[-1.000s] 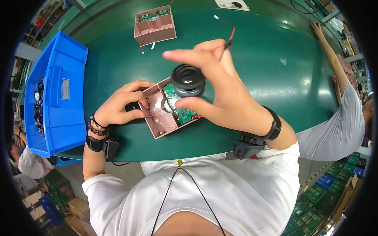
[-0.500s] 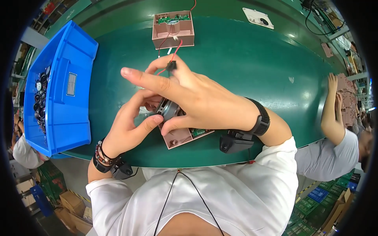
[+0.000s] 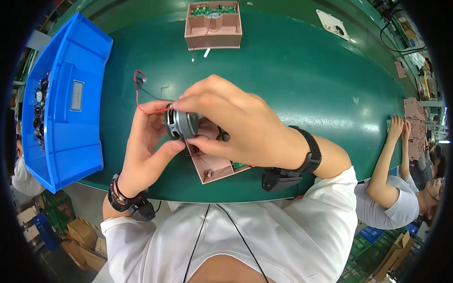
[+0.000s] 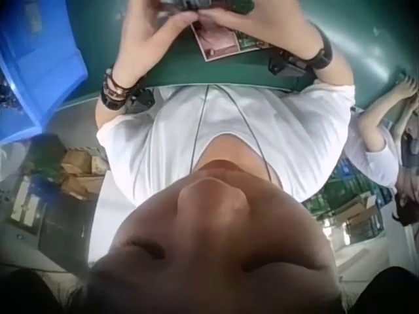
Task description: The person picks up a speaker from a blue bin, places it into a pink housing, and connects its wires to a circuit board. They then press the speaker into its slot and set the assembled housing aside on the workbench.
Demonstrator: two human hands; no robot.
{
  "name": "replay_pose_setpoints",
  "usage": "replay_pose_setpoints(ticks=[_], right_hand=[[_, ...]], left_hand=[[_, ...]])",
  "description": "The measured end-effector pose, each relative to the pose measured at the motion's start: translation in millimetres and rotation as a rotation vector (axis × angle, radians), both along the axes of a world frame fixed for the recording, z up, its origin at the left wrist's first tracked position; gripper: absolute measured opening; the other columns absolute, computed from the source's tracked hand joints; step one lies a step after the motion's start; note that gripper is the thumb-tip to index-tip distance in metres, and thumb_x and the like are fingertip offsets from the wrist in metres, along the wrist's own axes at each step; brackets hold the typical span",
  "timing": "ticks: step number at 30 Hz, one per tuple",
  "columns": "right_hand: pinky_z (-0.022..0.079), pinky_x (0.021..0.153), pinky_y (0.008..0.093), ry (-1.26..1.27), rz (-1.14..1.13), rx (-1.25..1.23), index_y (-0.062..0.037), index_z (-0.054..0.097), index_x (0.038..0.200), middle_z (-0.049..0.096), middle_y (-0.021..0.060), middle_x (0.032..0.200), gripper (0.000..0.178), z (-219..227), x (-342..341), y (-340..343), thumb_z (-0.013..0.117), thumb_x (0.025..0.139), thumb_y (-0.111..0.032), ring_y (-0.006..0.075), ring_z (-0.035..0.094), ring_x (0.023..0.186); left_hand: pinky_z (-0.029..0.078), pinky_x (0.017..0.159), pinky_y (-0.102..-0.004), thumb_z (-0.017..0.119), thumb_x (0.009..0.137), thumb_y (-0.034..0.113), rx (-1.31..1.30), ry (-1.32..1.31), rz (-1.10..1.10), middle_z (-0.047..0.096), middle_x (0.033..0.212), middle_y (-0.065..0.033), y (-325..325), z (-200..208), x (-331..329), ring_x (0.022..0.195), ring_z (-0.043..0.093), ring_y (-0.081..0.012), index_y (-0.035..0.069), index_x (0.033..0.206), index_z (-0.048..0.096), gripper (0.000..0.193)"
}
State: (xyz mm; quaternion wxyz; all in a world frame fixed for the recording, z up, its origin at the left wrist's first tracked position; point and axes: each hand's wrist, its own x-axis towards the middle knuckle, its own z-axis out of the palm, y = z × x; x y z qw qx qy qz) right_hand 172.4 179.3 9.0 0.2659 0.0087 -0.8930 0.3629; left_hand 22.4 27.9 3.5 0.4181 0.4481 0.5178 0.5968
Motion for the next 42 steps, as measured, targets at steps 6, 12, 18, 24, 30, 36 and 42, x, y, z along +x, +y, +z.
replay_pose_setpoints(ticks=[6,12,18,24,30,36,42], right_hand=[[0.042,0.072,0.0362,-0.151,-0.112,0.186,-0.0043,0.059,0.106,0.064,0.0106,0.11,0.051,-1,15,0,0.083,0.064,-0.018,0.0265,0.058,0.087],[0.033,0.065,0.0354,-0.233,-0.098,0.296,-0.0035,0.056,0.1,0.064,0.0064,0.109,0.048,-10,17,-23,0.081,0.06,-0.016,0.0232,0.056,0.081],[0.031,0.067,0.0351,-0.347,-0.148,0.267,-0.0045,0.056,0.097,0.063,0.0042,0.108,0.047,-12,17,-26,0.08,0.058,-0.015,0.021,0.056,0.08],[0.03,0.068,0.0348,-0.377,-0.193,0.265,-0.0053,0.056,0.097,0.064,0.003,0.106,0.045,-14,11,-23,0.079,0.06,-0.014,0.0189,0.058,0.078],[0.03,0.069,0.0347,-0.353,-0.251,0.224,-0.0055,0.055,0.097,0.065,0.0034,0.103,0.043,-11,11,-25,0.078,0.062,-0.014,0.0191,0.059,0.077],[0.03,0.07,0.0355,-0.424,-0.236,0.274,-0.0051,0.055,0.096,0.065,0.0045,0.102,0.04,-9,7,-26,0.077,0.064,-0.014,0.0202,0.06,0.076],[0.03,0.068,0.0357,-0.394,-0.276,0.228,-0.0067,0.054,0.093,0.062,0.0027,0.092,0.036,-12,7,-29,0.075,0.065,-0.015,0.0176,0.059,0.073]], left_hand=[[0.044,0.08,-0.0412,0.078,0.069,0.029,-0.063,0.987,-0.002,0.046,0.114,-0.0166,-30,-3,19,0.101,0.051,-0.0352,0.003,0.125,0.047,0.069],[0.043,0.08,-0.041,0.079,0.07,0.023,-0.084,0.99,-0.133,0.045,0.122,-0.0184,-44,-20,25,0.101,0.051,-0.0342,0.006,0.112,0.057,0.05],[0.044,0.079,-0.0403,0.073,0.068,0.004,-0.024,0.975,-0.108,0.048,0.12,-0.0177,-43,-26,22,0.098,0.053,-0.0316,0.006,0.093,0.063,0.027],[0.047,0.078,-0.0383,0.069,0.068,-0.001,0.035,0.972,-0.082,0.05,0.119,-0.0163,-39,-29,18,0.099,0.056,-0.031,0.008,0.087,0.064,0.022],[0.051,0.077,-0.0359,0.068,0.067,0.0,0.019,0.877,-0.022,0.051,0.112,-0.0112,-45,-35,21,0.101,0.057,-0.0295,0.01,0.088,0.065,0.024],[0.052,0.073,-0.0348,0.071,0.066,0.001,0.047,0.908,-0.07,0.05,0.108,-0.0097,-39,-30,17,0.099,0.059,-0.0286,0.01,0.089,0.065,0.025],[0.052,0.07,-0.0331,0.073,0.068,-0.001,0.072,0.969,-0.193,0.051,0.101,-0.0103,-30,-19,9,0.095,0.06,-0.0288,0.006,0.087,0.065,0.021]])
